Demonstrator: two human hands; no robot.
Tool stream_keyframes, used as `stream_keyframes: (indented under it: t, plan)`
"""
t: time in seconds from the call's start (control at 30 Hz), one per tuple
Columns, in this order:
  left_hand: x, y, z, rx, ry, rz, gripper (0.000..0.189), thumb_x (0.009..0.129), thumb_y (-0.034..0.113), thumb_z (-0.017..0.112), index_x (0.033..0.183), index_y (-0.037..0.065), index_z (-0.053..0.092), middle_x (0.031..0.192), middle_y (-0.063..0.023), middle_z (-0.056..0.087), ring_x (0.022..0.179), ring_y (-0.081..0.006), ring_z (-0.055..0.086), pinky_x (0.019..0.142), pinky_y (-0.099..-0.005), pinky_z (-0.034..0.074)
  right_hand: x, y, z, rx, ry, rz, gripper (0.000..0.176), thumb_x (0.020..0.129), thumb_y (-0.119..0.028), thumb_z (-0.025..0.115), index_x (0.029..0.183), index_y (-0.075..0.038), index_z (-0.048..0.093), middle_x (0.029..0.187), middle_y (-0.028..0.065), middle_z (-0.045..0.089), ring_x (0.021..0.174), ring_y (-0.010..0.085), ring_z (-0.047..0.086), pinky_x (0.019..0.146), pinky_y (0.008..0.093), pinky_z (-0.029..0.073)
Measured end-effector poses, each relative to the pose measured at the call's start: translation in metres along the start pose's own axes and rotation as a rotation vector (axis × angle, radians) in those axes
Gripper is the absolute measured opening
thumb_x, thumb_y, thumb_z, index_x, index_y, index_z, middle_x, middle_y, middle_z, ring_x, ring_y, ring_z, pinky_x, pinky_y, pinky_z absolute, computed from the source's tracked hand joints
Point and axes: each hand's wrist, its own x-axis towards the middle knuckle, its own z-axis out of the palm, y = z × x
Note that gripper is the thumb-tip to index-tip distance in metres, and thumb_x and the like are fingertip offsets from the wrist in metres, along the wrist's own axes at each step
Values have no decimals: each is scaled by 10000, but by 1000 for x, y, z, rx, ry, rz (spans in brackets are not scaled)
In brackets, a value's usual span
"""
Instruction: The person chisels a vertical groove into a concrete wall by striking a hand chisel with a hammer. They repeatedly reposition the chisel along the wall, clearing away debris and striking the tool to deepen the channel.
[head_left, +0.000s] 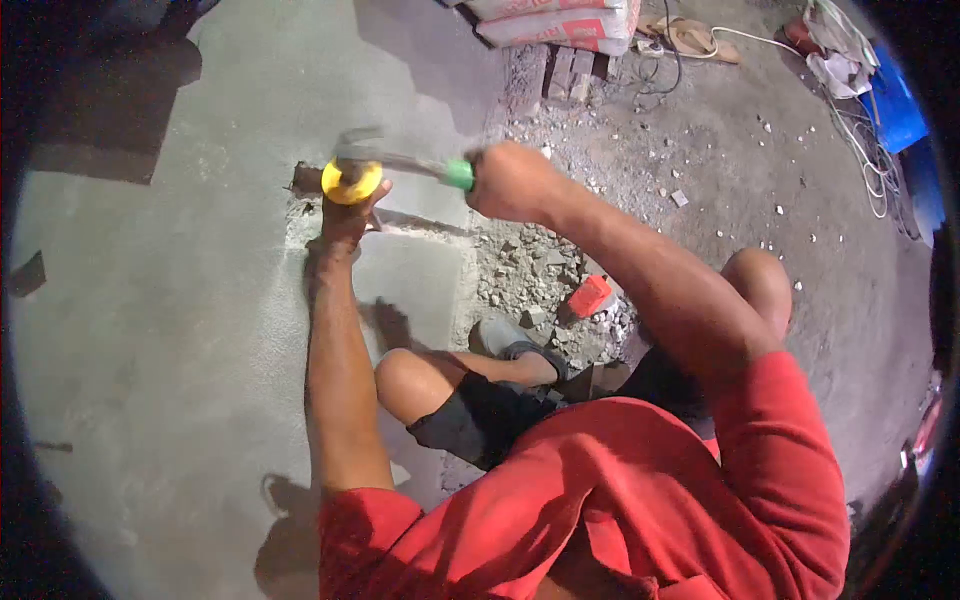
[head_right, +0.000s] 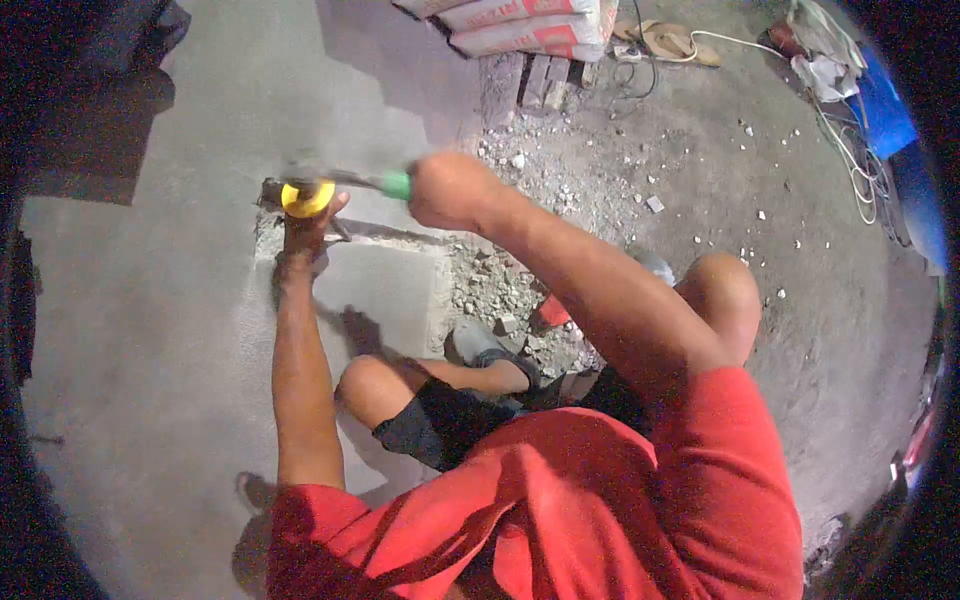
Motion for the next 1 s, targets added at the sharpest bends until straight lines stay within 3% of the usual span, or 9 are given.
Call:
stream_keyframes:
  t: [0.13,0.17,0.2,0.37,0.53,0.63,0.73,0.87,1.0]
  plan:
    - [1,-29,4,263,85,-85,485,755,344,818,1044,32,584,843,-9,560,724,-136,534,631,-331,469,-4,11,-13,-169,4,129,292,781,-258,649,967,-33,668,811,206,677,789,377,669,742,438,520]
    - [-10,14,-3,-218,-39,-203,505,750,304,829,1087,32,571,879,-2,566,769,-135,544,661,-314,478,-10,6,-14,-164,-9,140,292,781,-258,649,967,-33,668,811,206,677,789,377,669,742,438,520]
    - [-10,8,0,-224,-36,-194,505,750,304,829,1087,32,571,879,-2,566,769,-135,544,661,-314,478,-8,-2,-26,-106,25,118,286,784,-256,651,967,-37,666,808,206,677,779,373,669,734,430,521]
    - [-14,6,1,-190,61,-84,255,783,186,793,883,84,582,849,54,518,797,-122,492,740,-276,423,-1,-69,-60,203,208,-47,297,761,-274,650,922,-25,674,848,250,669,837,424,657,769,479,526]
    - [-7,16,-10,-206,-7,-254,317,754,209,795,944,70,584,896,29,545,822,-149,511,743,-296,419,7,4,8,-182,-85,49,245,764,-197,634,955,-47,664,843,220,677,793,403,659,733,460,519]
    - [-1,-37,8,122,42,82,498,844,356,745,1164,38,535,1007,-31,593,921,-194,564,839,-329,469,3,24,-5,-138,-9,126,240,759,-188,633,947,-41,661,853,225,675,805,406,656,734,465,516]
    - [-8,-28,12,-306,-30,-3,512,765,254,837,1150,31,584,1033,-20,613,947,-168,561,876,-298,464,-14,40,-16,-99,-2,220,265,758,-208,648,957,-34,659,845,218,675,806,374,664,734,450,511]
    - [-45,-14,4,-656,328,-98,345,751,128,819,1028,40,633,924,3,645,845,-126,592,789,-284,472,-32,54,-22,-65,-26,285,316,757,-259,686,948,-8,664,787,181,671,765,290,668,729,413,503]
    - [-84,-17,-5,-300,363,-207,258,786,73,761,1003,50,625,924,4,624,843,-111,585,775,-279,470,-45,73,-7,-44,-61,364,336,738,-288,668,900,6,674,810,245,669,775,383,669,723,450,510]
